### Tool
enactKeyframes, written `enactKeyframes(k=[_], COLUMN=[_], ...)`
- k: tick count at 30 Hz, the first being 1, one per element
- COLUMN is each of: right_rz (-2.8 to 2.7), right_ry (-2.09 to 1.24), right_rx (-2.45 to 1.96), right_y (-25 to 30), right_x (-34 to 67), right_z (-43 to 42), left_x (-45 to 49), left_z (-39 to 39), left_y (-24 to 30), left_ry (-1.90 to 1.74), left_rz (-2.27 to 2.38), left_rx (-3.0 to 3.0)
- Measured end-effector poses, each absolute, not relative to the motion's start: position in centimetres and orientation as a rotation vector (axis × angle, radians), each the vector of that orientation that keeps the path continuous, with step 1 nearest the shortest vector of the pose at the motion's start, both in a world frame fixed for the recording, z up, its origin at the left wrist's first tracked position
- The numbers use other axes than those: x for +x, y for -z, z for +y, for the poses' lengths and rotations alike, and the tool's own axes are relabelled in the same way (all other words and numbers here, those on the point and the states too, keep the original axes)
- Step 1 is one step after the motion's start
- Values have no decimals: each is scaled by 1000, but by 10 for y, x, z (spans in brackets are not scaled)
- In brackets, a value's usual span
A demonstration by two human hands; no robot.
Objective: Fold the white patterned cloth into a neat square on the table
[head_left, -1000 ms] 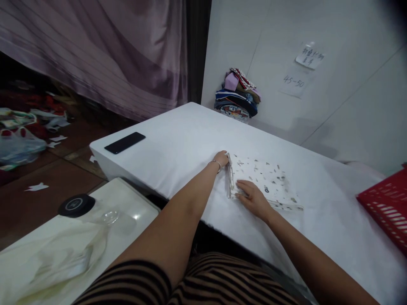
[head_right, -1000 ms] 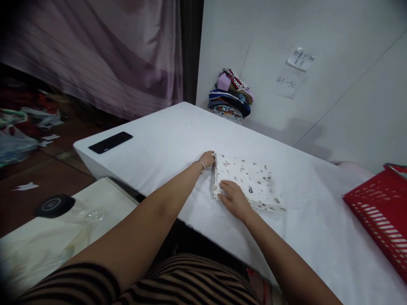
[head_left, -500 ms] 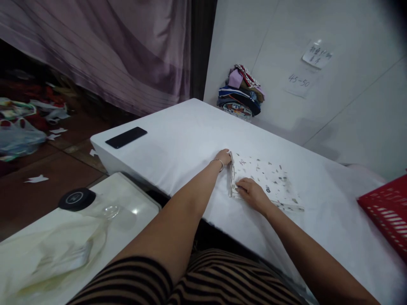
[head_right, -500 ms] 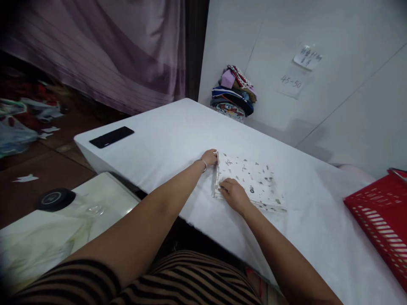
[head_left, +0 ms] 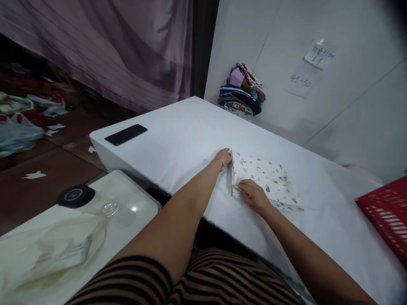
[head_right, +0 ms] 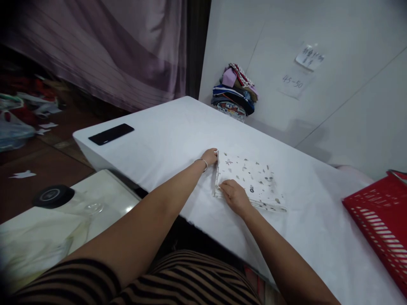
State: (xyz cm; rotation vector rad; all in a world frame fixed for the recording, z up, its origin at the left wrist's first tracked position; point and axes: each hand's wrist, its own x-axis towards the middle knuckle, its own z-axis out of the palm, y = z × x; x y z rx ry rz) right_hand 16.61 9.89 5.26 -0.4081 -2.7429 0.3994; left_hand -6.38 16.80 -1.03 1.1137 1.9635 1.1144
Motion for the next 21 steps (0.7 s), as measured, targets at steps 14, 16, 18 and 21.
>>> enactKeyframes(k=[14,16,18,21], right_rz=[-2667,-2716,-2760,-2813], right_ry=[-356,-280,-227,-207], right_rx=[-534,-509,-490,-505], right_y=[-41,-40,-41,-47], right_x=[158,157,156,155], right_z=[92,89,86,85], left_x=[-65,-65,-65,-65], left_z=[170,169,169,169], left_y=[13,12,11,11], left_ry=[-1106,-1100,-1093,-1088], left_rz=[1975,1978,1979,1979], left_rx=[1134,1139,1140,1136])
